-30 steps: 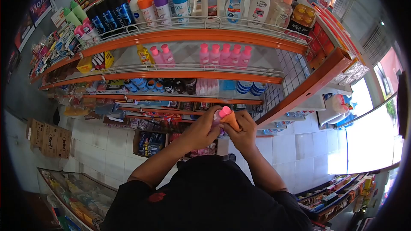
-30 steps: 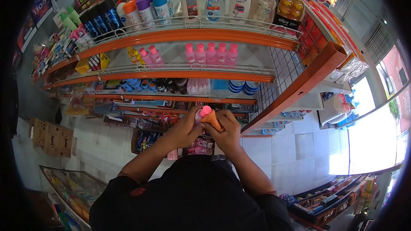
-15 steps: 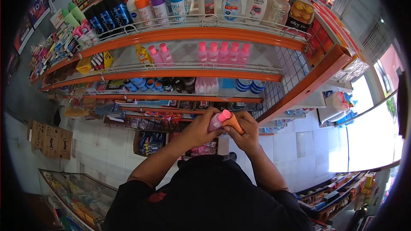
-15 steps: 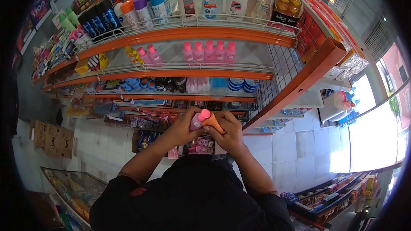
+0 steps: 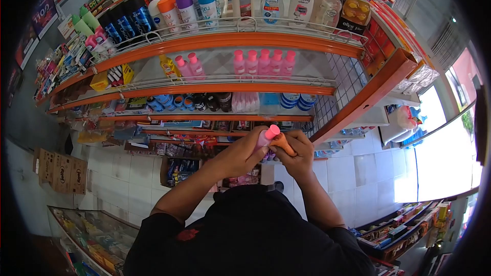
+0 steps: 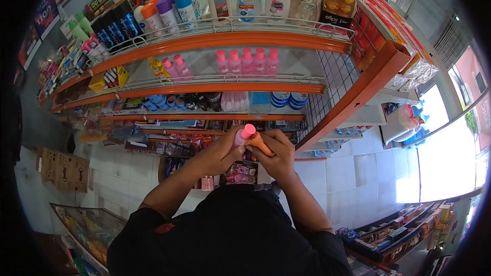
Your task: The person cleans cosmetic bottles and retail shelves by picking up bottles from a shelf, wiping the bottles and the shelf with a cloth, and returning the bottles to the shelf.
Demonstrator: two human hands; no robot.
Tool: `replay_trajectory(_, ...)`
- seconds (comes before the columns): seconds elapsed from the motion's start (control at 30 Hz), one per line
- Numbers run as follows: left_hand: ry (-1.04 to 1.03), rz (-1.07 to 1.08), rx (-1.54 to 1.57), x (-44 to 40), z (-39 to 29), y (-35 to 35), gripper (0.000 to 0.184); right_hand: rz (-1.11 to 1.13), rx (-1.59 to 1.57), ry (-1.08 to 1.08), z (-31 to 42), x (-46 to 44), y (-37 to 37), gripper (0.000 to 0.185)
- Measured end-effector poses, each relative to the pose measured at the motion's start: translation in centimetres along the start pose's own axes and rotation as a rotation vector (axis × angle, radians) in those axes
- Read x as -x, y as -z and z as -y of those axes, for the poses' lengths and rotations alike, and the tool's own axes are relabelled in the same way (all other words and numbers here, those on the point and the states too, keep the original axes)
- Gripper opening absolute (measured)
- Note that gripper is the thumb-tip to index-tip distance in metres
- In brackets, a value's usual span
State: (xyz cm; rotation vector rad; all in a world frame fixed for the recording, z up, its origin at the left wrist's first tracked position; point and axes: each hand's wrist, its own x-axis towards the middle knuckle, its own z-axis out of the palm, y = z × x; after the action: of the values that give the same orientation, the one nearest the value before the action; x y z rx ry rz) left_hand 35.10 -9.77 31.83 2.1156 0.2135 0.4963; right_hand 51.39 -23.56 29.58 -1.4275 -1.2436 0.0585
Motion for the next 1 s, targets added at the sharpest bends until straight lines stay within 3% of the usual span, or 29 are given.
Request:
replay_trajectory(0.07,0.086,0.172,0.134,-0.2,0.4,1.3,0.056,0.029,-0.039,-0.029,-0.1,0.0,0.5,0.035)
replay_trajectory(0.17,0.098,0.194,0.436,0.2,3.0,0.8,0.06,0.064,-0.146,-0.103,0.8,-0.1,0.5,0.03)
replay_trajectory(0.27,0.147,0.176,0.436,0.4,1.7,0.1,0.058,0.034,-0.082,0.045,0.6,-0.3,0.4,0.032)
replay_trajectory(0.37,0.031,0.096,0.273,0.3,1.2,-0.1,0.055,0.041,-0.022,0.13,0.6,-0.5,0.8,0.041)
replay_trajectory(0.57,0.027,0.08,0.108,-0.2,-0.5,-0.1,0.053,-0.008,0.028,0.218,0.4,-0.3,0.9,0.044)
replay_trajectory(0.87,0.005,-0.118,-0.123,0.3,-0.9,-1.8,0.061,-0.061,0.035,0.206,0.0,0.3,0.9,0.045)
replay_trajectory(1.0,-0.039,-0.116,-0.101,-0.1,-0.8,-2.0,0.062,-0.027,0.022,0.283,0.1,0.7,0.6,0.044)
